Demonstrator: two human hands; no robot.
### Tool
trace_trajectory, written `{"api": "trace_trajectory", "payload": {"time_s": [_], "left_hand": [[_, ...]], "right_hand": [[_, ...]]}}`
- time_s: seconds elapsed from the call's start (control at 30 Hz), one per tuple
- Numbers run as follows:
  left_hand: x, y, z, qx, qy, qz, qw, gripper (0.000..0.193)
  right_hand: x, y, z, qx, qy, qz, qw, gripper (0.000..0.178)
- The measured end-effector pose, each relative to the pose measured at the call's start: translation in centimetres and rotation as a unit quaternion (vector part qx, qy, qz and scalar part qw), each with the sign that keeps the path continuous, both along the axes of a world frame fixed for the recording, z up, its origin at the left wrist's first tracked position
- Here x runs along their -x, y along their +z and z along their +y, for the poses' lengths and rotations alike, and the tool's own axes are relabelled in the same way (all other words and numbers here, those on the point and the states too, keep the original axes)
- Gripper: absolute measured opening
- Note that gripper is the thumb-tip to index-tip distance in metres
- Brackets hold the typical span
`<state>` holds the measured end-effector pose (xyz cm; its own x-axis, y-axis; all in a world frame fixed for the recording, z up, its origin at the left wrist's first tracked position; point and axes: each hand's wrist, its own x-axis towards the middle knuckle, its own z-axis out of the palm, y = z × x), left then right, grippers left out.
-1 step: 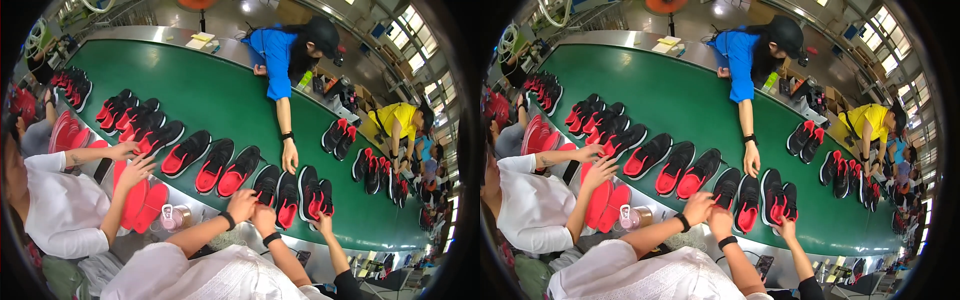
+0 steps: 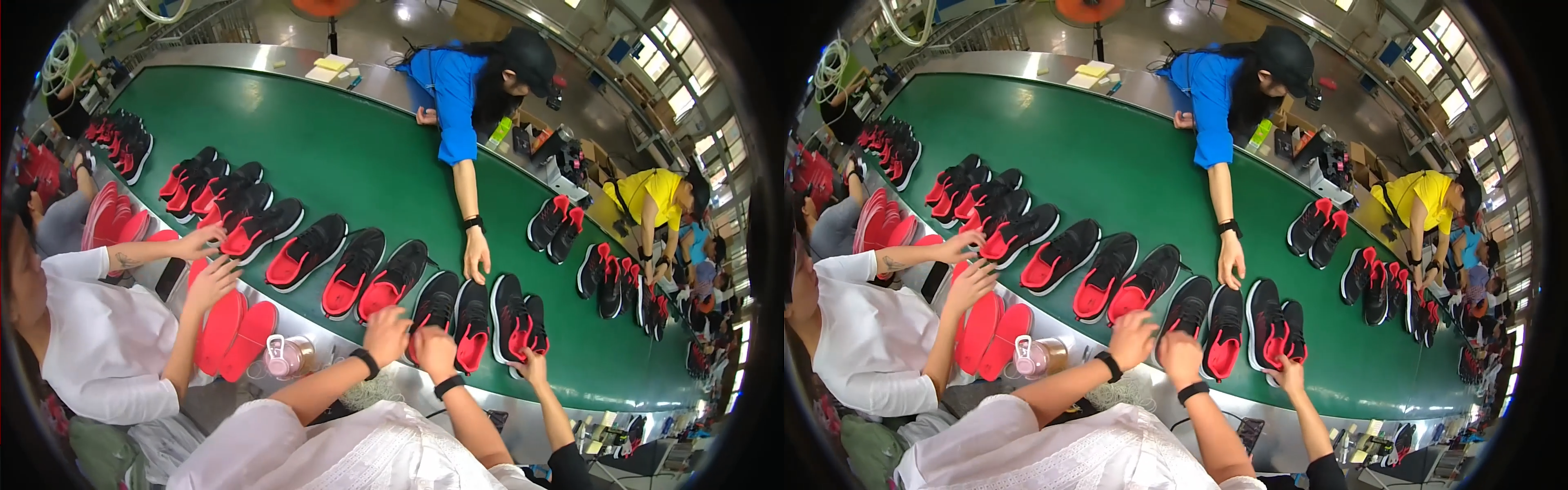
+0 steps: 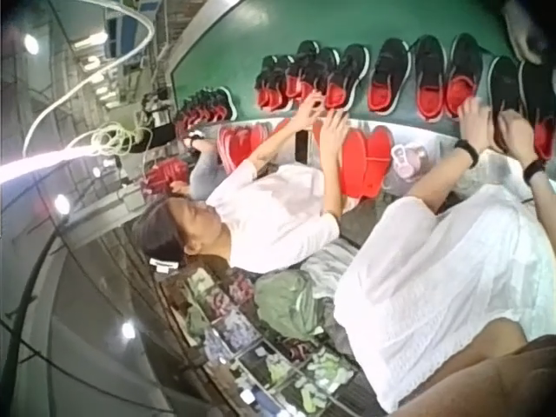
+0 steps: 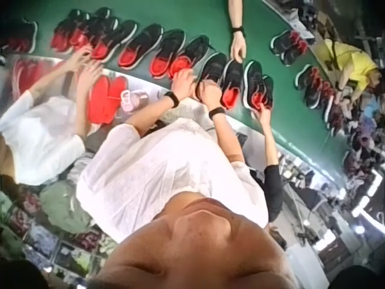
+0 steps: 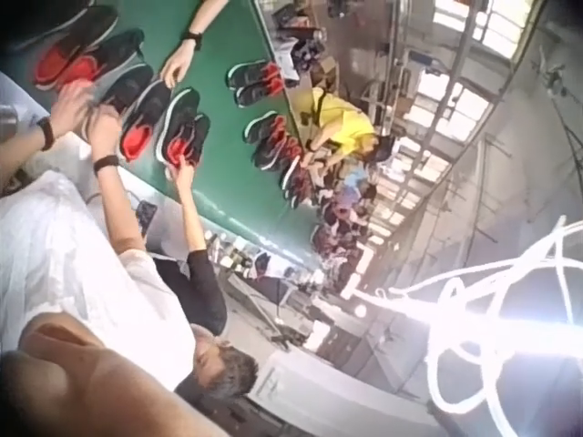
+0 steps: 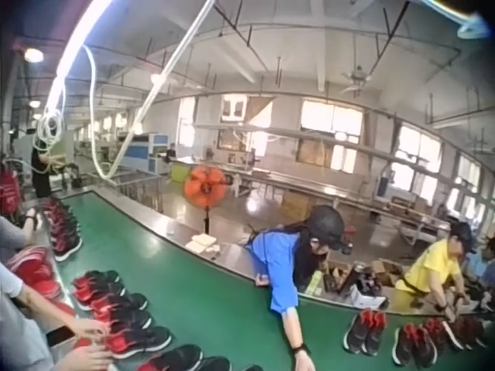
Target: The recorder laces athletic shoes on an assembly line.
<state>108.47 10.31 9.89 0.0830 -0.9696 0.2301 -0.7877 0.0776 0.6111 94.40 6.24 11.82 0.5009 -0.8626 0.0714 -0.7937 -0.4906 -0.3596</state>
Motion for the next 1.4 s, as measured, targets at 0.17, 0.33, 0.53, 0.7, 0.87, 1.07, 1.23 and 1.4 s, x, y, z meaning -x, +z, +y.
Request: {"api": "trace_trajectory", "payload": {"time_s": [0.17, 0.33, 0.53, 0.7, 0.87, 1.07, 1.23, 1.4], "left_hand": [[-3.7, -1.8, 2.8, -0.21, 0.051, -0.042, 0.976, 0.045], [-1.6, -2.7, 2.5, -0.249, -0.067, 0.077, 0.963, 0.032], [-2.4, -4.7, 4.0, -0.156, -0.081, 0.202, 0.963, 0.02], [-6.7, -3.0, -0.3, -0.078, 0.125, 0.231, 0.962, 0.008], [-7.6, -1.4, -7.5, -0.098, 0.012, 0.118, 0.988, 0.012], [-5.9, 1.1, -8.7, -0.149, -0.188, -0.231, 0.943, 0.029], [-4.7, -0.4, -9.2, -0.15, -0.245, -0.259, 0.922, 0.023], [-7.1, -1.9, -12.9, -0.161, -0.076, -0.054, 0.983, 0.017]], "right_hand": [[-4.5, 0.4, -8.3, -0.02, -0.024, -0.023, 0.999, 0.062], [-5.8, -4.9, -14.0, -0.008, 0.013, 0.162, 0.987, 0.064], [-6.6, -3.2, -11.3, -0.079, 0.056, 0.06, 0.994, 0.016], [-6.4, 1.4, -4.7, -0.005, 0.099, -0.168, 0.981, 0.017], [-6.5, 1.2, 0.6, 0.012, 0.04, -0.149, 0.988, 0.016], [-6.0, 0.1, 2.2, -0.007, 0.038, -0.114, 0.993, 0.017], [-6.1, 0.1, 2.8, -0.027, 0.028, -0.086, 0.996, 0.011], [-5.7, -1.8, 3.3, -0.098, 0.007, -0.031, 0.995, 0.012]]}}
